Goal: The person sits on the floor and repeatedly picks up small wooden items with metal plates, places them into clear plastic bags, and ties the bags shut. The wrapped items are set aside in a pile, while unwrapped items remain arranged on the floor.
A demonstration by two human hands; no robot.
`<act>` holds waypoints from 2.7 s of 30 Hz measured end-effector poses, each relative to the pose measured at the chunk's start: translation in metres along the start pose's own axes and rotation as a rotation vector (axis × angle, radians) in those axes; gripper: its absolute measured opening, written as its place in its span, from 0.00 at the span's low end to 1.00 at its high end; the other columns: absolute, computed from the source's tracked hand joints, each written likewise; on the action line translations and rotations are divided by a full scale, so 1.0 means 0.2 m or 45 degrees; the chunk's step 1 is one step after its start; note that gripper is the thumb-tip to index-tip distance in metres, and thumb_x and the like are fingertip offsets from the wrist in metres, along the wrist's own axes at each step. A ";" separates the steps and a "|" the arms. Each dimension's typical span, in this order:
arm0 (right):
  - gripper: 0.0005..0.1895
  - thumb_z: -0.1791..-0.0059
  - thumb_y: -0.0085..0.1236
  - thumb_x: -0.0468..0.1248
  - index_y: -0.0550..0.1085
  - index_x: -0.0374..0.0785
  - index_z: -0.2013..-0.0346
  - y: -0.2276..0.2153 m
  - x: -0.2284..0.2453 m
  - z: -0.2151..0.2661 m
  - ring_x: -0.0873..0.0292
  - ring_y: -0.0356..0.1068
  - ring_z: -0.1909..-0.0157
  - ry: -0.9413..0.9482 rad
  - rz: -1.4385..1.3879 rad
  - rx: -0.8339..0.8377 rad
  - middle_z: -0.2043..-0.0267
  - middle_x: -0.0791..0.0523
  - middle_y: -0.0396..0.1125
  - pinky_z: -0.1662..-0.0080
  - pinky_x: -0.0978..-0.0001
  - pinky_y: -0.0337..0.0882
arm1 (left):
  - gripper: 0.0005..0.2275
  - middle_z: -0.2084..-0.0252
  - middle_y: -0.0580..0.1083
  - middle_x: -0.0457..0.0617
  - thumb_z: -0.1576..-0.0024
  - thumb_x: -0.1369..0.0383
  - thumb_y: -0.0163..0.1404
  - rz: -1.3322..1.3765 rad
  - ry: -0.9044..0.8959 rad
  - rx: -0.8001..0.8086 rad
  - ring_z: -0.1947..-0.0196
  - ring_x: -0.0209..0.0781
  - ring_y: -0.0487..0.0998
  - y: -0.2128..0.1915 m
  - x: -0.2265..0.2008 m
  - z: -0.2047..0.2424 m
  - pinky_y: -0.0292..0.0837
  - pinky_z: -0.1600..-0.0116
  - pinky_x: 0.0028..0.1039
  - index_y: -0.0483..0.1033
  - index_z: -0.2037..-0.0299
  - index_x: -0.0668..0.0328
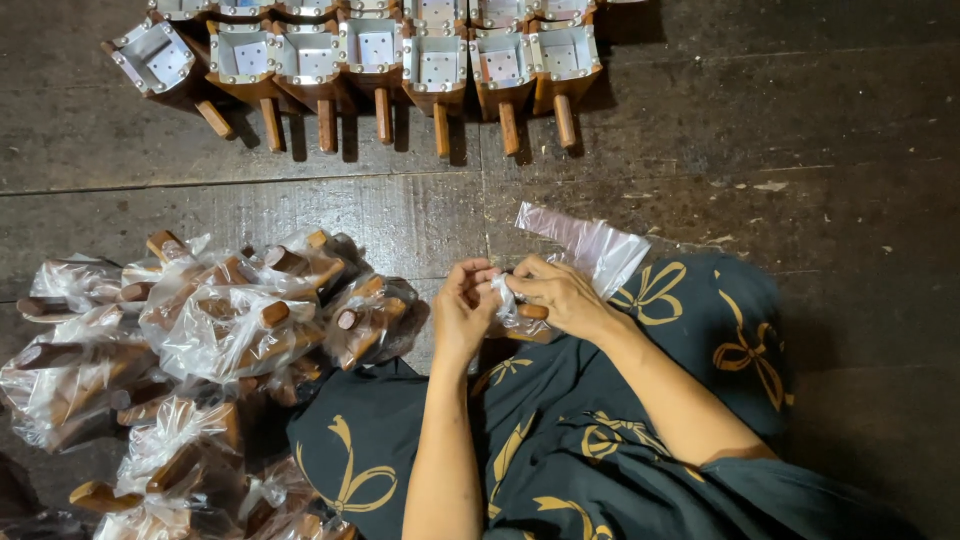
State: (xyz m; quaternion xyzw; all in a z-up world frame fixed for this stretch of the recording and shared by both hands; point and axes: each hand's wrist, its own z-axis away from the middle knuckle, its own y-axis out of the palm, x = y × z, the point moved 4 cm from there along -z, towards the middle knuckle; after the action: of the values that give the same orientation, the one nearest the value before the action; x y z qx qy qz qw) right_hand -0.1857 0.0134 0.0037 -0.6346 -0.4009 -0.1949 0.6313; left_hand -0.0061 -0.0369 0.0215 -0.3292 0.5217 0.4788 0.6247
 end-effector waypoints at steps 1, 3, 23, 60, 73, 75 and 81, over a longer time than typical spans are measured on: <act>0.26 0.48 0.51 0.58 0.77 0.55 0.40 0.00 0.02 -0.01 0.45 0.71 0.63 -0.001 0.000 0.000 0.54 0.57 0.66 0.56 0.56 0.69 | 0.21 0.54 0.80 0.60 0.51 0.85 0.57 0.000 0.000 -0.001 0.59 0.45 0.83 0.01 0.00 0.00 0.80 0.54 0.31 0.73 0.46 0.66; 0.20 0.46 0.53 0.48 0.77 0.52 0.40 -0.02 0.06 -0.02 0.43 0.71 0.61 0.040 -0.140 -0.017 0.55 0.55 0.67 0.54 0.54 0.70 | 0.19 0.56 0.81 0.60 0.48 0.85 0.52 0.074 -0.004 -0.117 0.60 0.42 0.83 0.01 0.01 -0.01 0.79 0.55 0.27 0.73 0.46 0.64; 0.07 0.51 0.63 0.38 0.84 0.45 0.60 -0.14 -0.10 0.06 0.46 0.75 0.55 0.635 -0.168 -0.027 0.62 0.52 0.76 0.50 0.56 0.72 | 0.24 0.67 0.82 0.55 0.51 0.80 0.55 -0.611 0.473 -0.427 0.71 0.51 0.83 -0.12 -0.13 0.09 0.79 0.64 0.33 0.75 0.42 0.57; 0.08 0.48 0.63 0.39 0.81 0.37 0.61 -0.13 -0.18 0.05 0.68 0.65 0.71 0.858 -0.814 -0.224 0.71 0.56 0.75 0.66 0.80 0.67 | 0.08 0.59 0.80 0.53 0.49 0.64 0.66 -0.571 0.255 -0.324 0.56 0.53 0.79 -0.20 0.10 0.06 0.73 0.47 0.36 0.86 0.64 0.56; 0.08 0.52 0.65 0.38 0.80 0.36 0.69 -0.08 -0.24 0.14 0.67 0.67 0.77 0.992 -0.757 -0.080 0.77 0.54 0.72 0.72 0.80 0.64 | 0.04 0.55 0.82 0.55 0.43 0.74 0.54 -0.287 0.252 -0.285 0.48 0.54 0.78 -0.15 -0.01 0.08 0.67 0.39 0.39 0.82 0.63 0.60; 0.06 0.47 0.60 0.37 0.79 0.35 0.64 -0.18 -0.09 0.08 0.65 0.73 0.67 0.818 -0.762 -0.264 0.69 0.54 0.75 0.61 0.76 0.73 | 0.06 0.55 0.81 0.60 0.37 0.72 0.44 -0.119 0.334 -0.063 0.51 0.55 0.80 -0.05 -0.13 0.09 0.68 0.42 0.41 0.74 0.64 0.63; 0.08 0.44 0.56 0.39 0.73 0.37 0.57 -0.04 0.03 -0.08 0.63 0.75 0.67 0.495 -0.969 -0.491 0.68 0.53 0.74 0.63 0.72 0.77 | 0.05 0.71 0.81 0.52 0.36 0.67 0.40 -0.192 0.165 -0.016 0.77 0.41 0.72 0.00 -0.10 0.06 0.66 0.68 0.29 0.68 0.60 0.56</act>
State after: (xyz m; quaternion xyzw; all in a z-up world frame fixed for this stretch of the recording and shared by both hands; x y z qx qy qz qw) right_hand -0.1848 -0.0020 0.0155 -0.4998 -0.4360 -0.5988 0.4489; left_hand -0.0019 -0.0316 0.0430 -0.4017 0.5316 0.4114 0.6219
